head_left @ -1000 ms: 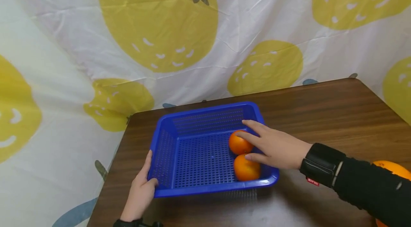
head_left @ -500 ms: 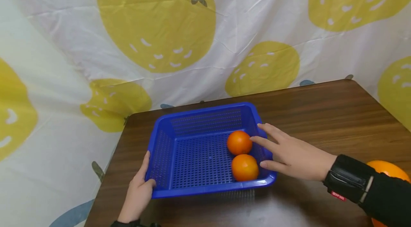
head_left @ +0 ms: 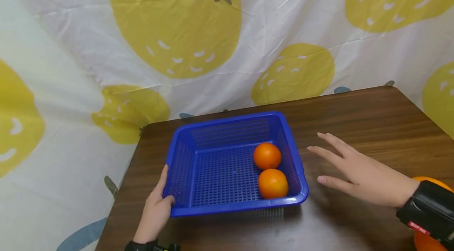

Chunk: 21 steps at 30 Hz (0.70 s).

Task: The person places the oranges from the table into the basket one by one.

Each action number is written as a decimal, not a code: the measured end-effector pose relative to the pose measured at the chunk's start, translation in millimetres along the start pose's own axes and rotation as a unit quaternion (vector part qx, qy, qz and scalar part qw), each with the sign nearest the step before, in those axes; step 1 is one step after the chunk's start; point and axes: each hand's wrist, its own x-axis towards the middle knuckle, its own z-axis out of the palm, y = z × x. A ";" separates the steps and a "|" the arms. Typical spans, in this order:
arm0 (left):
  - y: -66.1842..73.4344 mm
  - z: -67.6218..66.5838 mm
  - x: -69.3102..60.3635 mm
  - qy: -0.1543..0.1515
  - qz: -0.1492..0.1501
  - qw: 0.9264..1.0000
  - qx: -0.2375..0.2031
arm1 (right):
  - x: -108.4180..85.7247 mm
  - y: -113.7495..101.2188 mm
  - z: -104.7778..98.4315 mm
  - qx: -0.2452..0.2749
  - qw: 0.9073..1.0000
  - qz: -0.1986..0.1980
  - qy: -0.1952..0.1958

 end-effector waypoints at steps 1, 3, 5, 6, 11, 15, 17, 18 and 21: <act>-0.3 0.1 0.2 0.000 0.000 1.000 0.002 | -2.8 1.7 -1.1 -0.001 1.000 0.004 0.001; -0.9 0.3 0.5 0.001 -0.001 1.000 0.004 | -9.0 5.7 -3.0 -0.004 1.000 0.011 0.004; -1.6 0.4 1.2 0.002 0.002 1.000 0.005 | -16.4 9.3 -5.1 -0.008 1.000 0.021 0.004; -2.0 0.4 1.5 0.003 0.004 1.000 0.007 | -20.5 11.9 -5.8 -0.007 1.000 0.025 0.004; -2.1 0.1 1.9 0.005 0.008 1.000 0.012 | -44.3 26.2 -7.2 -0.016 0.998 0.057 0.015; -1.4 -0.2 2.5 0.006 0.010 1.000 0.017 | -61.8 43.2 -4.8 -0.029 0.997 0.068 0.028; -1.2 -0.2 2.6 0.008 0.011 1.000 0.018 | -69.6 51.7 -2.7 -0.033 0.996 0.071 0.035; -1.2 -0.2 2.7 0.008 0.011 1.000 0.018 | -73.1 54.9 -1.6 -0.036 0.996 0.075 0.039; -1.3 -0.4 2.5 0.012 0.013 1.000 0.019 | -83.4 62.3 2.8 -0.032 0.994 0.087 0.052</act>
